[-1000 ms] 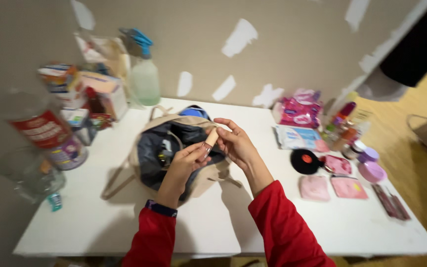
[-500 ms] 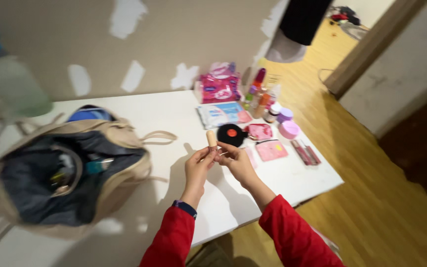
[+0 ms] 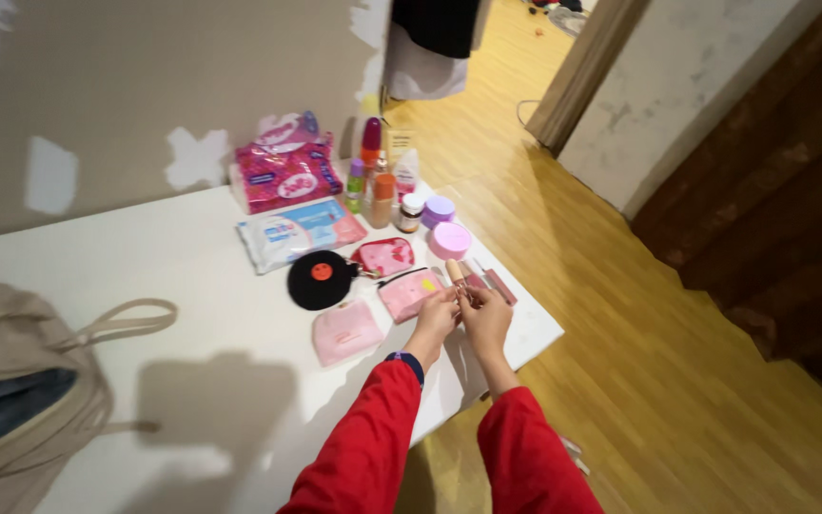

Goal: The person takes items out of a beige handbag on a white table and places them on the tabletop, including a water bottle, sunglasses, keys, pouches, cables, and cosmetic items, arranging them across the table as the bag is emptied.

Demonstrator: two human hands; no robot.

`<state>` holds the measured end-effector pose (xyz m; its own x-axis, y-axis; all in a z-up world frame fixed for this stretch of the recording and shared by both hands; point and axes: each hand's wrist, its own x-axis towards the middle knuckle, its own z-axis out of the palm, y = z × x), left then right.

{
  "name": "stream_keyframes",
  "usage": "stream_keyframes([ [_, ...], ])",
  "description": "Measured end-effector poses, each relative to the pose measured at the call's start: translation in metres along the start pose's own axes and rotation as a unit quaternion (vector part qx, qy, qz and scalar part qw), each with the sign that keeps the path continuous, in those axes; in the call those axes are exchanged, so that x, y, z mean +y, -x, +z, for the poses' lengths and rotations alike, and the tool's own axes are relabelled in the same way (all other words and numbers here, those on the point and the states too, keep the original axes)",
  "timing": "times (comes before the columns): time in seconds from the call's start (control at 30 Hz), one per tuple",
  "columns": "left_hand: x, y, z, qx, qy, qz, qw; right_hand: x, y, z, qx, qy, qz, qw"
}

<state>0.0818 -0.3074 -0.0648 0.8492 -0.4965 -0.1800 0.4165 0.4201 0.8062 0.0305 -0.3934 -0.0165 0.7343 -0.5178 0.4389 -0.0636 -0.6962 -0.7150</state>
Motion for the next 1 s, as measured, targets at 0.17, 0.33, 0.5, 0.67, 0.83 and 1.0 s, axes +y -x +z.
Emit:
stream_keyframes([
  [0.17,-0.033,-0.032,0.007,0.019,0.013,-0.001,1.0,0.029,-0.003,0.006,0.021,0.08,-0.078,0.994],
  [0.33,-0.041,-0.037,0.006,0.049,-0.037,-0.039,0.997,0.03,-0.005,0.006,0.014,0.087,-0.103,0.991],
  [0.5,-0.042,-0.034,0.005,0.037,-0.022,-0.038,0.998,0.034,-0.003,0.011,0.018,0.088,-0.096,0.991],
  [0.67,-0.026,-0.017,-0.001,0.067,0.046,0.06,0.995,0.034,-0.023,0.005,0.055,-0.091,0.013,0.994],
  [0.83,0.027,0.044,-0.036,0.055,0.029,0.218,0.974,0.0,-0.038,-0.027,-0.073,-0.425,0.215,0.876],
  [1.0,0.113,0.137,-0.106,0.117,-0.073,0.279,0.95,-0.082,-0.004,-0.018,-0.197,-0.487,0.266,0.808],
])
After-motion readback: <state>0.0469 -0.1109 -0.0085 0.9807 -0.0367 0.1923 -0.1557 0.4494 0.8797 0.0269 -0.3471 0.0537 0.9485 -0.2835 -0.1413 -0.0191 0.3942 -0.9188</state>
